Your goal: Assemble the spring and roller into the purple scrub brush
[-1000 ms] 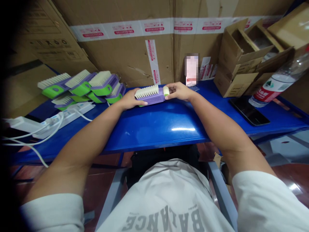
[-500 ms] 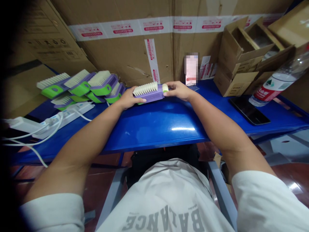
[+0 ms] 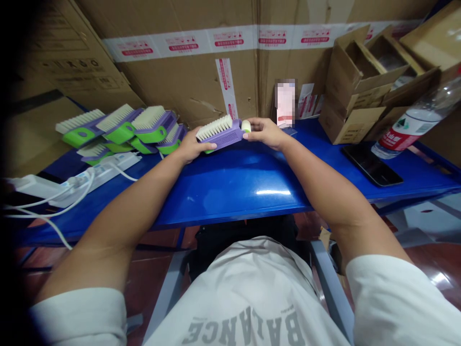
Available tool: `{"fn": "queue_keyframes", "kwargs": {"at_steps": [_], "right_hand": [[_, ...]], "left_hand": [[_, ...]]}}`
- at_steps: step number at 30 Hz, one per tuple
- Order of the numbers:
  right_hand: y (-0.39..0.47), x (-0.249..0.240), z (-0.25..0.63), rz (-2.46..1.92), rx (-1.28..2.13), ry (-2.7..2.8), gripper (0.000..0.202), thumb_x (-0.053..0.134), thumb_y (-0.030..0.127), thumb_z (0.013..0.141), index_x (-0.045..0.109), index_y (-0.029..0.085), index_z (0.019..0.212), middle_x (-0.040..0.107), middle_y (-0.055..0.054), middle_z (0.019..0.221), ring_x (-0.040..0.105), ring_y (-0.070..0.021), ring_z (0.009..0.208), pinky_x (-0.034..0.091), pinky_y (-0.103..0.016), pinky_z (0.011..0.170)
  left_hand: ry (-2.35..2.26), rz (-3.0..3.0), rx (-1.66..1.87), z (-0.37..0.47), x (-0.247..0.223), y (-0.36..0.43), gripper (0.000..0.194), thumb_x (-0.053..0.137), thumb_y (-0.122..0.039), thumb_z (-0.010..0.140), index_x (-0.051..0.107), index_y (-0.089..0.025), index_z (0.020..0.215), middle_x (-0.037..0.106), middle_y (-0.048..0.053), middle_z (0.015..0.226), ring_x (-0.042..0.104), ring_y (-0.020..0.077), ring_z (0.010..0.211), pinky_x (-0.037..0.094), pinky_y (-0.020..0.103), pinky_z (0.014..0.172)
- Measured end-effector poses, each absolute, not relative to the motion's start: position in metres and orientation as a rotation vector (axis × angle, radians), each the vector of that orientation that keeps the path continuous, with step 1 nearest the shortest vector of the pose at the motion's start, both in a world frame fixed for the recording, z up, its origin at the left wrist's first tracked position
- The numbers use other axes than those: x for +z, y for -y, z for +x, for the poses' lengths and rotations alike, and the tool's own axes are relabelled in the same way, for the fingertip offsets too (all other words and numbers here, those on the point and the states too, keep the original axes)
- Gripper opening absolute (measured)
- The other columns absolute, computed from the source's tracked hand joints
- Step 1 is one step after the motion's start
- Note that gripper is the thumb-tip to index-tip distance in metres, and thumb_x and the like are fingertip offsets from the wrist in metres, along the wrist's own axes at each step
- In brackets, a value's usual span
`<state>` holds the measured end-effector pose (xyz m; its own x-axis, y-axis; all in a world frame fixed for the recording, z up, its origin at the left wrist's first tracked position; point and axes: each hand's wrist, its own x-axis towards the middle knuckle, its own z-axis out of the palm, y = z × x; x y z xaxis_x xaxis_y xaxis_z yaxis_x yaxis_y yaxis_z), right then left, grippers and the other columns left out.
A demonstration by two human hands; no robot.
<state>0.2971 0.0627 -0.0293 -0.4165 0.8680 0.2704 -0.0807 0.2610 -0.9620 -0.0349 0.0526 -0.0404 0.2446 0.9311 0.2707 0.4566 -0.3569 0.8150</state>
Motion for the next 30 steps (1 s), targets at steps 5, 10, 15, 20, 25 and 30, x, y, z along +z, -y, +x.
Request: {"fn": "queue_keyframes", "kwargs": {"at_steps": [5,10,15,20,25,30], "right_hand": [[-0.0626,-0.0309,0.2968,-0.739,1.301,1.625,0.075,0.121,0.050,0.055,0.087,0.024,0.116,0.087,-0.002,0.111,0.080,-0.0236,0.111,0.071,-0.035,0.097],[-0.0627,-0.0316,0.2969,-0.752,1.288,1.636,0.073,0.121,0.049,0.053,0.088,0.022,0.111,0.087,-0.003,0.110,0.080,-0.0227,0.109,0.069,-0.037,0.103],[-0.0629,-0.0319,0.2972,-0.778,1.279,1.641,0.070,0.121,0.050,0.050,0.089,0.022,0.105,0.088,-0.003,0.108,0.079,-0.0220,0.105,0.069,-0.036,0.101],[-0.0634,-0.0318,0.2991,-0.789,1.304,1.626,0.075,0.122,0.048,0.050,0.089,0.021,0.111,0.088,-0.004,0.108,0.080,-0.0233,0.105,0.071,-0.037,0.098],[-0.0634,-0.0316,0.3015,-0.802,1.344,1.612,0.077,0.123,0.047,0.050,0.089,0.019,0.114,0.088,-0.006,0.108,0.080,-0.0229,0.103,0.071,-0.037,0.097],[-0.0654,-0.0318,0.3016,-0.806,1.288,1.640,0.072,0.122,0.045,0.048,0.090,0.020,0.107,0.090,-0.005,0.105,0.081,-0.0225,0.103,0.068,-0.040,0.109]], "left_hand": [[-1.282,1.972,0.947,-0.0342,-0.0365,-0.0492,0.094,0.100,-0.063,0.064,0.076,-0.023,0.145,0.082,0.012,0.157,0.072,0.0453,0.153,0.054,0.058,0.137],[-1.243,2.008,0.871,-0.0328,-0.0340,-0.0469,0.092,0.100,-0.065,0.064,0.077,-0.023,0.142,0.084,0.012,0.156,0.073,0.0454,0.152,0.052,0.059,0.138],[-1.239,2.037,0.830,-0.0329,-0.0346,-0.0474,0.092,0.099,-0.067,0.063,0.078,-0.021,0.140,0.084,0.014,0.155,0.074,0.0457,0.150,0.054,0.058,0.136],[-1.237,2.026,0.808,-0.0349,-0.0370,-0.0499,0.095,0.100,-0.072,0.063,0.078,-0.021,0.140,0.084,0.015,0.155,0.075,0.0455,0.151,0.053,0.058,0.136],[-1.256,2.042,0.792,-0.0355,-0.0370,-0.0503,0.094,0.101,-0.070,0.063,0.079,-0.022,0.140,0.084,0.014,0.154,0.076,0.0450,0.149,0.055,0.058,0.134],[-1.255,2.048,0.774,-0.0350,-0.0356,-0.0490,0.096,0.101,-0.071,0.063,0.078,-0.020,0.141,0.083,0.016,0.156,0.075,0.0456,0.150,0.054,0.058,0.134]]}}
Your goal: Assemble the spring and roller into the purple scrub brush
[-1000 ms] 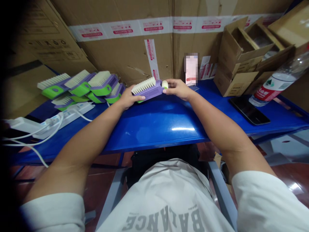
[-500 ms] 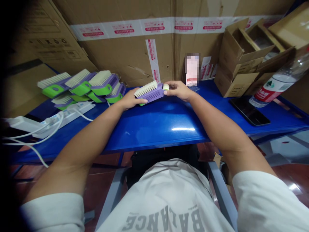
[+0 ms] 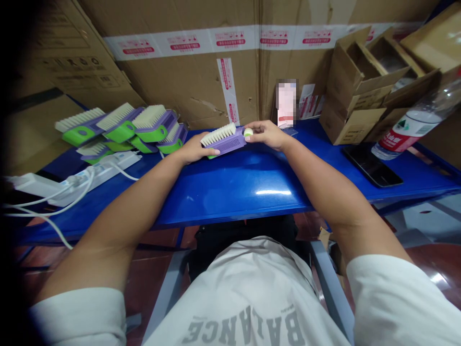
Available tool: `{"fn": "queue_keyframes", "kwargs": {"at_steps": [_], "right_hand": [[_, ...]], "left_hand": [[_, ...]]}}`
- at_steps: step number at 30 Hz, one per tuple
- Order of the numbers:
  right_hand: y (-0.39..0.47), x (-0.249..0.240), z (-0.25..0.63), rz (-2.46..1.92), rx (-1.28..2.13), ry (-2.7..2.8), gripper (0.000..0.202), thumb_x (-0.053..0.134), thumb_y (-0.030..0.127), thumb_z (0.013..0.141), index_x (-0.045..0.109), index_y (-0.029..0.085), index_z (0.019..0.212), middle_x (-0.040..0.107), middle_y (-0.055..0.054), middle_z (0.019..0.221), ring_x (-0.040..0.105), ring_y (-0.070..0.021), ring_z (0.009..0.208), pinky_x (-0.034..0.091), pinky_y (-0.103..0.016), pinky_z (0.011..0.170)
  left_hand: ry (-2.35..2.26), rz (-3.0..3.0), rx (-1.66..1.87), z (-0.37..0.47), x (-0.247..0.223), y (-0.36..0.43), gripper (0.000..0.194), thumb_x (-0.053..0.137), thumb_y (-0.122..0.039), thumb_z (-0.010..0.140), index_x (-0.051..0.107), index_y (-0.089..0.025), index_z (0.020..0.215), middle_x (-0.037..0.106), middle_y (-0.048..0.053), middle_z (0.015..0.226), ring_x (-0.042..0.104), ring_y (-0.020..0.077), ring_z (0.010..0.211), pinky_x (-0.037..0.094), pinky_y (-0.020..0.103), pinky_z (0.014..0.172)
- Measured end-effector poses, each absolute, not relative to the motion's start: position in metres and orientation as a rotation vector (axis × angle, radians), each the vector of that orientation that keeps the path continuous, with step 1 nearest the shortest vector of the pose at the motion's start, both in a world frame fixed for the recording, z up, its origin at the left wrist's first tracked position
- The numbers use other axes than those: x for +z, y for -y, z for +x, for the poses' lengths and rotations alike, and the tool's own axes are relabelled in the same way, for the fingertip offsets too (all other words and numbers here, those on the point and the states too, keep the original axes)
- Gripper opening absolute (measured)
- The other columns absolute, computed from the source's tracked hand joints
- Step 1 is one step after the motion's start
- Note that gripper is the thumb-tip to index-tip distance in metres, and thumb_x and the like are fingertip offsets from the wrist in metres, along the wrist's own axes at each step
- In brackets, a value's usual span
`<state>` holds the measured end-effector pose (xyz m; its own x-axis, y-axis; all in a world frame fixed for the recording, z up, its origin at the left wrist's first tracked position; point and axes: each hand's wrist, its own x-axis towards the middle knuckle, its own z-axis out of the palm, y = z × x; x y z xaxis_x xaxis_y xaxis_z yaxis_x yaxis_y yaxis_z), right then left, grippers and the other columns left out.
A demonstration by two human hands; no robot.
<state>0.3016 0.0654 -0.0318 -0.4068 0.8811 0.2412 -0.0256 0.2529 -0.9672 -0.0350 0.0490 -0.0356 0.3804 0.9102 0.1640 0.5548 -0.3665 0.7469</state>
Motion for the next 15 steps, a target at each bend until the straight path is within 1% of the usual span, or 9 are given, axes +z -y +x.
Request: {"fn": "queue_keyframes", "kwargs": {"at_steps": [3,7,12,15], "right_hand": [[-0.0662,-0.0312,0.3014,-0.818,1.271,1.646,0.071,0.121,0.044,0.046,0.090,0.020,0.105,0.090,-0.005,0.105,0.082,-0.0233,0.102,0.067,-0.043,0.112],[-0.0666,-0.0291,0.3023,-0.828,1.263,1.655,0.072,0.122,0.039,0.045,0.090,0.018,0.106,0.090,-0.007,0.104,0.083,-0.0245,0.102,0.068,-0.044,0.112],[-0.0662,-0.0257,0.3038,-0.844,1.261,1.681,0.070,0.123,0.036,0.046,0.089,0.020,0.105,0.091,-0.006,0.104,0.084,-0.0256,0.104,0.070,-0.044,0.112],[-0.0649,-0.0233,0.3038,-0.863,1.258,1.691,0.070,0.122,0.035,0.046,0.089,0.019,0.106,0.092,-0.007,0.104,0.085,-0.0260,0.104,0.071,-0.044,0.112]], "left_hand": [[-1.261,2.043,0.774,-0.0343,-0.0344,-0.0476,0.095,0.102,-0.068,0.062,0.079,-0.020,0.140,0.084,0.016,0.155,0.075,0.0464,0.150,0.055,0.059,0.135],[-1.269,2.042,0.761,-0.0339,-0.0330,-0.0460,0.094,0.102,-0.065,0.063,0.078,-0.019,0.141,0.083,0.016,0.156,0.075,0.0469,0.150,0.055,0.060,0.135],[-1.259,2.060,0.752,-0.0346,-0.0328,-0.0457,0.097,0.100,-0.068,0.064,0.076,-0.020,0.144,0.082,0.017,0.159,0.074,0.0459,0.151,0.054,0.058,0.134],[-1.277,2.063,0.743,-0.0351,-0.0325,-0.0454,0.100,0.100,-0.070,0.063,0.076,-0.019,0.146,0.082,0.017,0.159,0.074,0.0461,0.151,0.055,0.057,0.133]]}}
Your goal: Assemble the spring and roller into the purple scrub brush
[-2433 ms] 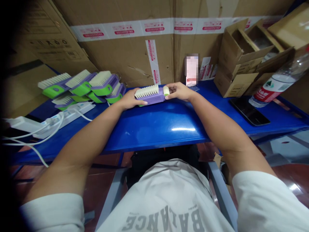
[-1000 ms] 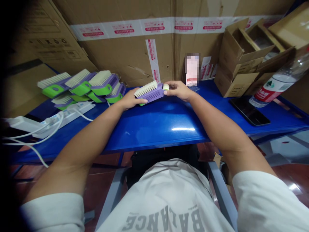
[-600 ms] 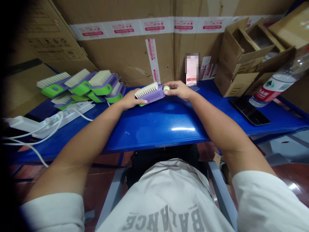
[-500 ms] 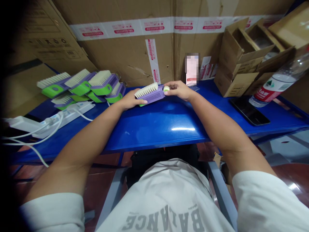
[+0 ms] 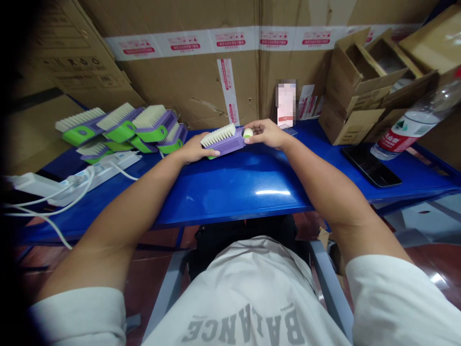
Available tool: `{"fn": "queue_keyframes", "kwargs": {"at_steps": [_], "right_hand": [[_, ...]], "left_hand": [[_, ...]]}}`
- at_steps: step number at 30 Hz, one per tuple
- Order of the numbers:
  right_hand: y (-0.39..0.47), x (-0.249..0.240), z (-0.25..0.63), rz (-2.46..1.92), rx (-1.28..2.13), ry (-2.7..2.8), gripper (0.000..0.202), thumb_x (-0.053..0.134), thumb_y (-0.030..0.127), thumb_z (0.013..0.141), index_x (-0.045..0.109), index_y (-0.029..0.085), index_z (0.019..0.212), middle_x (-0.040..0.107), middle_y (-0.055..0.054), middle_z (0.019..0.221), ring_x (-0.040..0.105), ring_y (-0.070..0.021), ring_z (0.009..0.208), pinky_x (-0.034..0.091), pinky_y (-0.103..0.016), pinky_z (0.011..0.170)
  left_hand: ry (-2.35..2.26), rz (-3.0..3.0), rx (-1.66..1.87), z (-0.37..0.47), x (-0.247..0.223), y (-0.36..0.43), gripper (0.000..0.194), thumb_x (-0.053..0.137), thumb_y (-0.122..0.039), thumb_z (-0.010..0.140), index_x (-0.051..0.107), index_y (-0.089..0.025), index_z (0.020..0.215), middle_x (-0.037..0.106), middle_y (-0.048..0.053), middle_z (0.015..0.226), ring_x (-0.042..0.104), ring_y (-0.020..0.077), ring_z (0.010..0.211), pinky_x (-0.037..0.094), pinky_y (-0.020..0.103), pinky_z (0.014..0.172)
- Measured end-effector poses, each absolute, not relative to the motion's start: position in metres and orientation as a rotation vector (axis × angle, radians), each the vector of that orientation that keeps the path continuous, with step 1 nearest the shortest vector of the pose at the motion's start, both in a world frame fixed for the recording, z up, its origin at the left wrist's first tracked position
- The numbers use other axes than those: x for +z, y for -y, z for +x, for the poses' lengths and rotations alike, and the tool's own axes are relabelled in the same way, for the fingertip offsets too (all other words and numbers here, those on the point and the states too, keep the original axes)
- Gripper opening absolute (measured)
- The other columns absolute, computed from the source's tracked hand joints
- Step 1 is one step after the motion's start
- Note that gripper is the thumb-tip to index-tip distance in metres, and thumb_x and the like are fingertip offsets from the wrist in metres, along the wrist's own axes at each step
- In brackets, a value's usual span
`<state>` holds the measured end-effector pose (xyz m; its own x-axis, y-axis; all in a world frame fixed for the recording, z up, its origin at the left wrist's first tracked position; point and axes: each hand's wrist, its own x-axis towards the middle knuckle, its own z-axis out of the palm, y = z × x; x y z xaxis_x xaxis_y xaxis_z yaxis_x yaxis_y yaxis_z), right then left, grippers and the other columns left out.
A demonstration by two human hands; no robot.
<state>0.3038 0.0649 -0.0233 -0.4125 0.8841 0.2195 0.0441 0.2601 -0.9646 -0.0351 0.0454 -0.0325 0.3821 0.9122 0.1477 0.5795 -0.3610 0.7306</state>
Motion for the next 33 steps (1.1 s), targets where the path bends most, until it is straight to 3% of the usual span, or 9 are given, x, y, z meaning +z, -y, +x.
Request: {"fn": "queue_keyframes", "kwargs": {"at_steps": [7,15,24,33], "right_hand": [[-0.0621,-0.0182,0.3030,-0.900,1.237,1.730,0.071,0.121,0.031,0.044,0.086,0.021,0.105,0.090,-0.005,0.099,0.085,-0.0266,0.100,0.073,-0.045,0.108],[-0.0626,-0.0173,0.3012,-0.931,1.237,1.715,0.065,0.121,0.028,0.046,0.086,0.019,0.099,0.089,-0.006,0.096,0.085,-0.0257,0.097,0.073,-0.043,0.105],[-0.0635,-0.0218,0.3040,-0.911,1.285,1.705,0.062,0.121,0.030,0.043,0.089,0.019,0.096,0.092,-0.004,0.096,0.084,-0.0215,0.092,0.072,-0.036,0.097],[-0.0652,-0.0210,0.3058,-0.903,1.279,1.725,0.066,0.123,0.033,0.045,0.087,0.019,0.099,0.091,-0.005,0.096,0.084,-0.0225,0.095,0.072,-0.038,0.101]], "left_hand": [[-1.268,2.074,0.724,-0.0350,-0.0314,-0.0454,0.101,0.099,-0.069,0.064,0.075,-0.017,0.148,0.081,0.017,0.160,0.074,0.0450,0.152,0.054,0.056,0.133],[-1.240,2.023,0.742,-0.0344,-0.0328,-0.0470,0.089,0.100,-0.067,0.064,0.080,-0.021,0.138,0.086,0.012,0.154,0.076,0.0444,0.148,0.056,0.057,0.132],[-1.216,1.995,0.744,-0.0338,-0.0343,-0.0490,0.093,0.101,-0.070,0.061,0.080,-0.018,0.134,0.086,0.017,0.151,0.078,0.0463,0.147,0.055,0.062,0.132],[-1.223,2.042,0.723,-0.0360,-0.0319,-0.0486,0.093,0.100,-0.072,0.062,0.080,-0.018,0.135,0.086,0.017,0.149,0.078,0.0456,0.145,0.057,0.058,0.130]]}}
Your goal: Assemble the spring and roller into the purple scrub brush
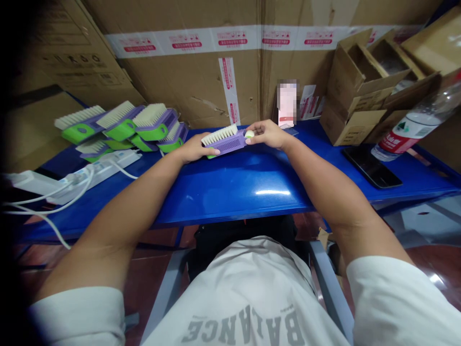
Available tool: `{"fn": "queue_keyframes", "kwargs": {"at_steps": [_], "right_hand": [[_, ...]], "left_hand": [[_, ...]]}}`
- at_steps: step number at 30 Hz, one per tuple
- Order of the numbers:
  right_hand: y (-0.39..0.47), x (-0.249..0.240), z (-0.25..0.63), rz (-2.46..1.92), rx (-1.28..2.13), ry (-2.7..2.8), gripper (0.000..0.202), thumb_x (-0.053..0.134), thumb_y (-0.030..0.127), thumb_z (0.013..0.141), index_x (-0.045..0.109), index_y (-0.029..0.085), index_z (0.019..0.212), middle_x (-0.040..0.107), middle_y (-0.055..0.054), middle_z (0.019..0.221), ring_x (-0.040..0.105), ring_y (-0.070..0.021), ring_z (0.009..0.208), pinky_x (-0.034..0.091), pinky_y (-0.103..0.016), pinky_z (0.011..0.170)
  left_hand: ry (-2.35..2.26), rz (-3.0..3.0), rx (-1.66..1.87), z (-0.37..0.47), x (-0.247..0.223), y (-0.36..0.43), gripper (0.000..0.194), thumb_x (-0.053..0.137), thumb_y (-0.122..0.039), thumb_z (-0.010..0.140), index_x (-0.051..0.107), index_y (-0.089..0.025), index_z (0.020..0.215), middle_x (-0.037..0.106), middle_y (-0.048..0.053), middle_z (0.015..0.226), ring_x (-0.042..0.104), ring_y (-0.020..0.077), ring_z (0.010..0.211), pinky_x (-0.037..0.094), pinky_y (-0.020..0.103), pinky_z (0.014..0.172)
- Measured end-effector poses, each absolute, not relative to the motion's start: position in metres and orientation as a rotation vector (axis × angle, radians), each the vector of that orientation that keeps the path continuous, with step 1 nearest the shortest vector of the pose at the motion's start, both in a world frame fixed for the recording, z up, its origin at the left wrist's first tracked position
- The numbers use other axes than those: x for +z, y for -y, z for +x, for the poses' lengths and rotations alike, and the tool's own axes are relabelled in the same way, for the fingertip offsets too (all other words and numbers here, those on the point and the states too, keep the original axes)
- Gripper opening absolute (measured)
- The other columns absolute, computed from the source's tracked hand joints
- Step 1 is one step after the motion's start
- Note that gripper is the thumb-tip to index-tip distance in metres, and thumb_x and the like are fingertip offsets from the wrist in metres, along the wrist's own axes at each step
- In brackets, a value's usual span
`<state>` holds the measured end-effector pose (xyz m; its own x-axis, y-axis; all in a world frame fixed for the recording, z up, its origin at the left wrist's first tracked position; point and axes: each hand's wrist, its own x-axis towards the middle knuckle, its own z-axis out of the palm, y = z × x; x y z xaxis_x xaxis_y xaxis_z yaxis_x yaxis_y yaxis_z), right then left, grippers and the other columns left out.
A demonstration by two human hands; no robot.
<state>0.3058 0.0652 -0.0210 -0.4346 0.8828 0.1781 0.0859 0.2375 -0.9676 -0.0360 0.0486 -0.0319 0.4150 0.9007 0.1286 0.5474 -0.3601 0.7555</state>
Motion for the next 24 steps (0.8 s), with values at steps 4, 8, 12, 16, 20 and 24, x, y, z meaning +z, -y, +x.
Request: {"fn": "queue_keyframes", "kwargs": {"at_steps": [4,8,12,16,20,24], "right_hand": [[-0.0634,-0.0174,0.3049,-0.923,1.273,1.731,0.065,0.122,0.028,0.045,0.087,0.020,0.099,0.090,-0.004,0.095,0.084,-0.0226,0.094,0.073,-0.040,0.102],[-0.0614,-0.0151,0.3037,-0.929,1.271,1.716,0.059,0.118,0.023,0.048,0.087,0.018,0.098,0.089,-0.005,0.095,0.083,-0.0214,0.093,0.072,-0.038,0.103],[-0.0609,-0.0148,0.3031,-0.926,1.257,1.710,0.057,0.117,0.021,0.050,0.085,0.018,0.096,0.089,-0.005,0.094,0.083,-0.0217,0.092,0.071,-0.039,0.102],[-0.0607,-0.0145,0.3031,-0.900,1.275,1.699,0.059,0.119,0.023,0.046,0.084,0.019,0.094,0.088,-0.003,0.090,0.081,-0.0203,0.089,0.070,-0.035,0.094],[-0.0589,-0.0131,0.3026,-0.892,1.276,1.701,0.063,0.121,0.024,0.045,0.084,0.019,0.095,0.086,-0.003,0.089,0.081,-0.0213,0.088,0.070,-0.035,0.091],[-0.0573,-0.0133,0.3018,-0.884,1.268,1.681,0.062,0.120,0.021,0.045,0.082,0.018,0.094,0.085,-0.003,0.087,0.081,-0.0214,0.088,0.069,-0.036,0.090]], "left_hand": [[-1.212,2.028,0.724,-0.0363,-0.0334,-0.0496,0.090,0.101,-0.071,0.061,0.080,-0.021,0.134,0.087,0.014,0.149,0.078,0.0454,0.146,0.057,0.058,0.130],[-1.200,2.018,0.733,-0.0356,-0.0342,-0.0500,0.089,0.100,-0.071,0.062,0.080,-0.021,0.133,0.087,0.014,0.148,0.078,0.0457,0.146,0.056,0.060,0.131],[-1.181,2.030,0.721,-0.0341,-0.0324,-0.0479,0.095,0.100,-0.073,0.061,0.079,-0.019,0.135,0.086,0.016,0.149,0.078,0.0461,0.146,0.055,0.059,0.131],[-1.198,2.052,0.704,-0.0341,-0.0302,-0.0463,0.095,0.100,-0.073,0.060,0.079,-0.020,0.136,0.086,0.015,0.148,0.078,0.0450,0.144,0.058,0.057,0.129],[-1.224,2.082,0.692,-0.0356,-0.0302,-0.0469,0.092,0.101,-0.070,0.061,0.079,-0.022,0.136,0.087,0.013,0.146,0.079,0.0433,0.142,0.059,0.056,0.127],[-1.223,2.081,0.692,-0.0361,-0.0305,-0.0471,0.090,0.101,-0.070,0.062,0.079,-0.022,0.134,0.087,0.012,0.145,0.080,0.0430,0.141,0.060,0.056,0.126]]}}
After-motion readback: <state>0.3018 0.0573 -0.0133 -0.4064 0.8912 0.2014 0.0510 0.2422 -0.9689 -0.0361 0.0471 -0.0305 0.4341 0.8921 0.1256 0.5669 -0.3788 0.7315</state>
